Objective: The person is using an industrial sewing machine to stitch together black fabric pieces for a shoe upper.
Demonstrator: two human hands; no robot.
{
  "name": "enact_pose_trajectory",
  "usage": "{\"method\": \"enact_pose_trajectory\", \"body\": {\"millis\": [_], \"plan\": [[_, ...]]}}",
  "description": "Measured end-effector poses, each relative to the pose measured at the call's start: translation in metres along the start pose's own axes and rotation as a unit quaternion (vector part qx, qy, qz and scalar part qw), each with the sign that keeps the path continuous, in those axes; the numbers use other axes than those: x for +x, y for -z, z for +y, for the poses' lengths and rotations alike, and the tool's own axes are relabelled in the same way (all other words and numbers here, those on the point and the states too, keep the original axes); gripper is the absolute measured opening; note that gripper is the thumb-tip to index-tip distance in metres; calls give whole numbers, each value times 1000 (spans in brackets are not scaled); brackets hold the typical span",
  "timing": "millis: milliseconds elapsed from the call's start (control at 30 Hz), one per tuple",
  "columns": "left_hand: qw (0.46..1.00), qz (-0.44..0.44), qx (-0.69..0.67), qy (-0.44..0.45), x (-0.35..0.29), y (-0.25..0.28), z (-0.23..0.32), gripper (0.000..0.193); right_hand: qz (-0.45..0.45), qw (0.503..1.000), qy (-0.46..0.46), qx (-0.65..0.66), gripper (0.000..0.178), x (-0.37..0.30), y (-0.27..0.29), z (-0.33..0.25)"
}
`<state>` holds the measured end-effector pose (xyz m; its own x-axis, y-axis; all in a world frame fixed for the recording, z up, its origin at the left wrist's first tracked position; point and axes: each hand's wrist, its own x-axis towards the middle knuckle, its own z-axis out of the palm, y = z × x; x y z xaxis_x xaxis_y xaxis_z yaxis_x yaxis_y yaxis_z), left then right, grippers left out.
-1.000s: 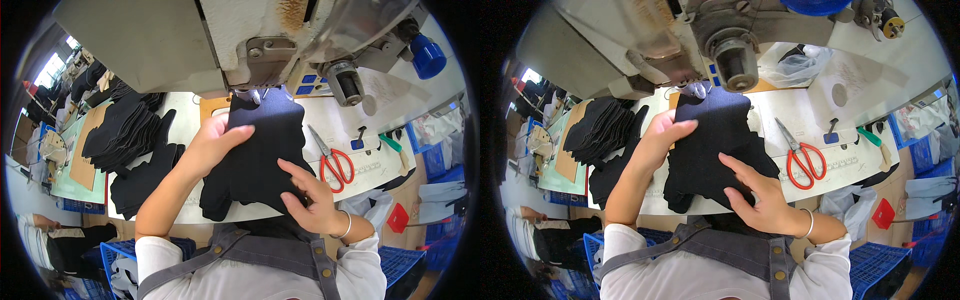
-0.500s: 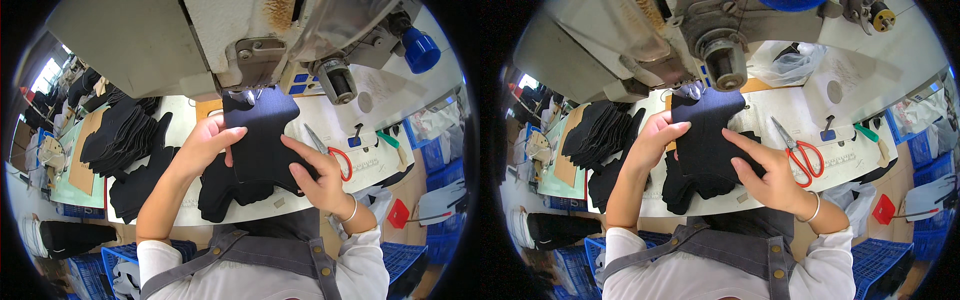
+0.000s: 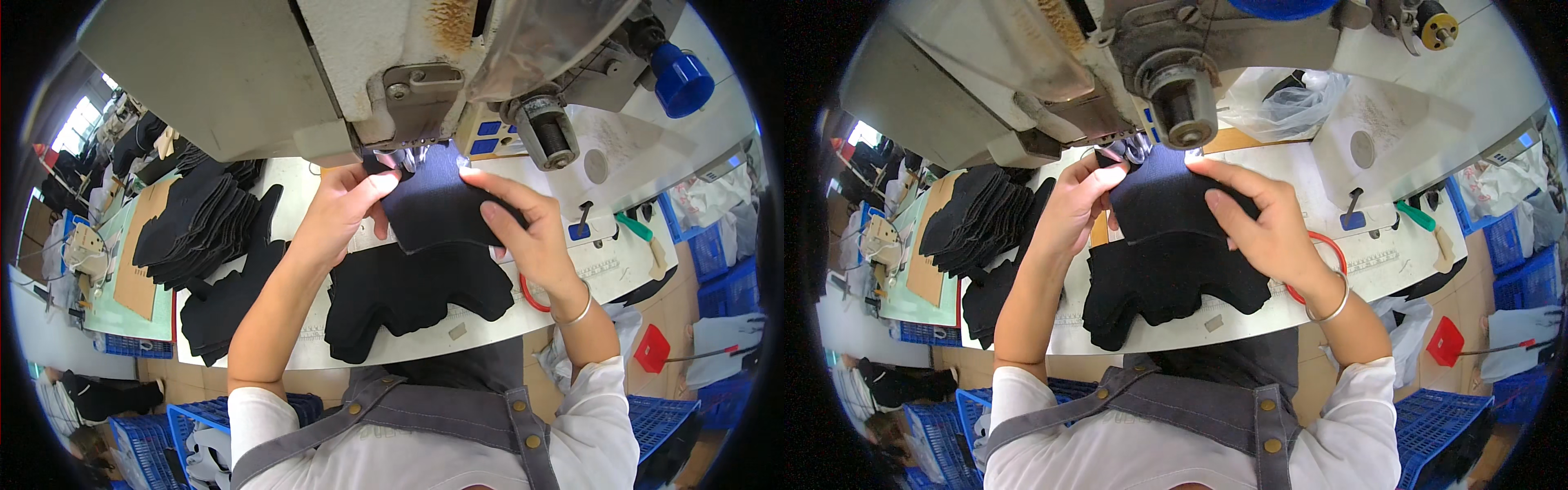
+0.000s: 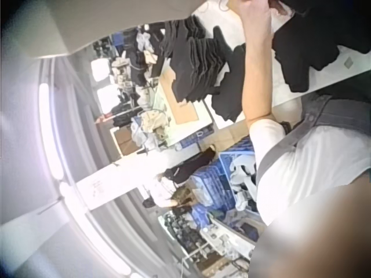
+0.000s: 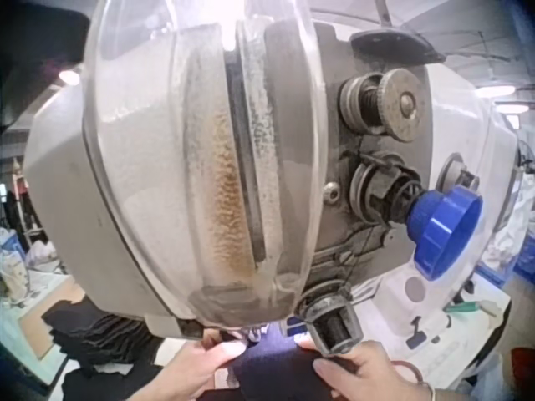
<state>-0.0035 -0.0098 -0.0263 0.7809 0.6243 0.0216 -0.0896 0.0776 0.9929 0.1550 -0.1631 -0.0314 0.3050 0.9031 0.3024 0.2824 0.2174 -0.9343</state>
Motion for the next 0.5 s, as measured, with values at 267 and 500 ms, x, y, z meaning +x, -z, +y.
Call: {"method": "enact_pose_trajectory", "body": {"millis": [267,500], "plan": [[1000,-4,-14,22,2,3,2,20,11,1000,4,9,23,20,11,4],[1000,-5,16,-1,-1,0,4,18,42,999,17,-17,21,39,23,14]]}}
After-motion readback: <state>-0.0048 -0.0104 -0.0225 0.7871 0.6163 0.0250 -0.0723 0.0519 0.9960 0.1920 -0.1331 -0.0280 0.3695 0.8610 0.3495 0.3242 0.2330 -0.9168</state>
